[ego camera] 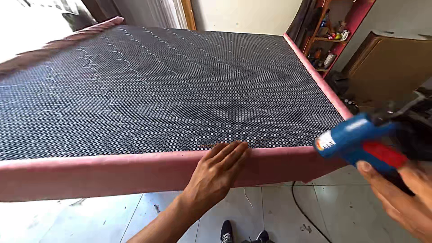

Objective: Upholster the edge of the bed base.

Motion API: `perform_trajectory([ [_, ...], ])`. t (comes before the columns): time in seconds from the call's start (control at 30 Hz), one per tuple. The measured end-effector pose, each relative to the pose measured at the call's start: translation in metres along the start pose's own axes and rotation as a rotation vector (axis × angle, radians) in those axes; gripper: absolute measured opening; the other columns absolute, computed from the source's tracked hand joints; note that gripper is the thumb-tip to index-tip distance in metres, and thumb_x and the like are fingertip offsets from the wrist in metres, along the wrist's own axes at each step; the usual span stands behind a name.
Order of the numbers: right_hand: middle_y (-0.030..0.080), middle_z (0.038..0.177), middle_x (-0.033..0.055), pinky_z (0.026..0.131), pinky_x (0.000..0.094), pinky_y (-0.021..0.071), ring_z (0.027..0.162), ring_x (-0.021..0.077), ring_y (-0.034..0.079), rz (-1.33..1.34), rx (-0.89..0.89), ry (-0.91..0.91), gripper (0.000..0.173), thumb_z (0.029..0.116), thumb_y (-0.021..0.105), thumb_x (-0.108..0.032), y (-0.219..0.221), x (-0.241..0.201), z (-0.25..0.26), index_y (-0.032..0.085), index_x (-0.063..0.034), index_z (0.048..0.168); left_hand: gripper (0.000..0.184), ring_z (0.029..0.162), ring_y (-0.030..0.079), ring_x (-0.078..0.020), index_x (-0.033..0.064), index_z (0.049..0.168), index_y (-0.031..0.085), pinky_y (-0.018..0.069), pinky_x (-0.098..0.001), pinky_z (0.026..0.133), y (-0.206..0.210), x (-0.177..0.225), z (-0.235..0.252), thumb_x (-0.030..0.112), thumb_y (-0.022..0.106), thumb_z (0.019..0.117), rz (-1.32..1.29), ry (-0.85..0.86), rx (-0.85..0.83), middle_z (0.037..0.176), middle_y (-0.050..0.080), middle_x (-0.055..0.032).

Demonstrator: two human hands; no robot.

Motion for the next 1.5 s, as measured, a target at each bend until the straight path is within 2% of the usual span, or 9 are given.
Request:
perform_trajectory([
  [0.13, 0.065, 0.114, 0.0299, 0.055, 0.0484, 0.0467, 0.070, 0.0400, 0.063, -0.012, 0.131, -0.121, 0.045, 0.1017, 0.054, -0.016, -0.012, -0.034, 0.065, 0.055, -0.0200, 0.146, 0.028, 0.119, 0.069, -0.0196, 0.0112, 0.122, 0.073, 0.0562, -0.0373, 0.101, -0.013, -0.017, -0.008, 0.014, 0.054, 0.1024, -0.004, 0.006, 0.012, 0.126, 0.073, -0.0048],
  [0.33, 0.068, 0.104, 0.0243, 0.060, 0.0452, 0.0479, 0.072, 0.0355, 0.062, 0.080, 0.097, -0.346, 0.040, 0.1031, 0.046, -0.007, 0.023, -0.101, 0.110, 0.064, -0.0147, 0.138, 0.027, 0.113, 0.071, -0.0205, 0.0075, 0.115, 0.076, 0.0574, -0.0368, 0.099, -0.020, -0.040, -0.031, 0.025, 0.060, 0.1022, -0.068, -0.020, 0.148, 0.119, 0.075, -0.0092],
  [0.5, 0.067, 0.108, 0.0253, 0.059, 0.0450, 0.0453, 0.073, 0.0352, 0.061, -0.047, 0.100, -0.318, 0.041, 0.1030, 0.045, -0.006, 0.008, -0.101, 0.130, 0.064, -0.0124, 0.139, 0.028, 0.110, 0.072, -0.0204, 0.0078, 0.113, 0.076, 0.0578, -0.0369, 0.097, -0.015, -0.044, -0.033, 0.029, 0.062, 0.1017, -0.069, -0.031, 0.202, 0.116, 0.076, -0.0091],
  [0.67, 0.068, 0.099, 0.0240, 0.059, 0.0443, 0.0473, 0.073, 0.0355, 0.062, 0.011, 0.061, -0.394, 0.041, 0.1026, 0.045, -0.005, 0.022, -0.109, 0.127, 0.065, -0.0130, 0.137, 0.027, 0.110, 0.072, -0.0211, 0.0062, 0.113, 0.076, 0.0578, -0.0366, 0.097, -0.014, -0.046, -0.032, 0.026, 0.062, 0.1014, -0.092, -0.003, 0.199, 0.116, 0.075, -0.0102],
  [0.87, 0.068, 0.105, 0.0240, 0.062, 0.0437, 0.0480, 0.076, 0.0345, 0.062, 0.018, 0.055, -0.357, 0.040, 0.1038, 0.046, -0.008, 0.018, -0.124, 0.126, 0.064, -0.0150, 0.139, 0.027, 0.112, 0.071, -0.0213, 0.0069, 0.111, 0.077, 0.0573, -0.0383, 0.098, -0.013, -0.041, -0.032, 0.026, 0.061, 0.1005, -0.075, -0.037, 0.201, 0.116, 0.075, -0.0096],
  [1.03, 0.068, 0.107, 0.0255, 0.056, 0.0443, 0.0456, 0.068, 0.0345, 0.060, -0.052, -0.003, -0.343, 0.040, 0.1039, 0.044, -0.007, 0.010, -0.084, 0.114, 0.065, -0.0138, 0.137, 0.030, 0.124, 0.066, -0.0229, 0.0087, 0.122, 0.074, 0.0507, -0.0473, 0.107, -0.006, -0.027, -0.019, 0.015, 0.052, 0.1032, -0.062, -0.008, 0.068, 0.128, 0.072, -0.0068],
  [1.3, 0.065, 0.107, 0.0279, 0.053, 0.0454, 0.0405, 0.064, 0.0356, 0.057, -0.105, 0.014, -0.214, 0.044, 0.1022, 0.047, -0.011, -0.016, -0.061, 0.110, 0.059, -0.0153, 0.144, 0.037, 0.128, 0.064, -0.0214, 0.0134, 0.130, 0.070, 0.0525, -0.0460, 0.104, 0.011, -0.005, 0.027, 0.010, 0.048, 0.1006, -0.131, 0.114, -0.093, 0.136, 0.068, -0.0027],
  [1.4, 0.065, 0.111, 0.0283, 0.056, 0.0458, 0.0420, 0.067, 0.0353, 0.058, -0.074, 0.001, -0.232, 0.044, 0.1028, 0.045, -0.010, -0.008, -0.073, 0.103, 0.059, -0.0160, 0.145, 0.031, 0.123, 0.067, -0.0219, 0.0085, 0.125, 0.072, 0.0541, -0.0406, 0.105, 0.010, -0.010, 0.017, 0.012, 0.050, 0.1027, -0.185, 0.131, 0.016, 0.129, 0.071, -0.0071],
  [1.5, 0.068, 0.108, 0.0253, 0.065, 0.0465, 0.0511, 0.080, 0.0373, 0.065, -0.063, -0.016, -0.262, 0.043, 0.1034, 0.045, -0.006, 0.012, -0.090, 0.090, 0.061, -0.0165, 0.141, 0.023, 0.115, 0.070, -0.0225, 0.0057, 0.114, 0.075, 0.0567, -0.0384, 0.102, 0.010, -0.017, 0.000, 0.016, 0.058, 0.1026, -0.213, 0.100, 0.175, 0.118, 0.075, -0.0101],
])
Point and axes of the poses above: each hand's wrist, its own z-axis towards the middle knuckle, its own y-axis out of the palm, x = y × z, the point moved 2 cm from there along z, towards the middle knuckle
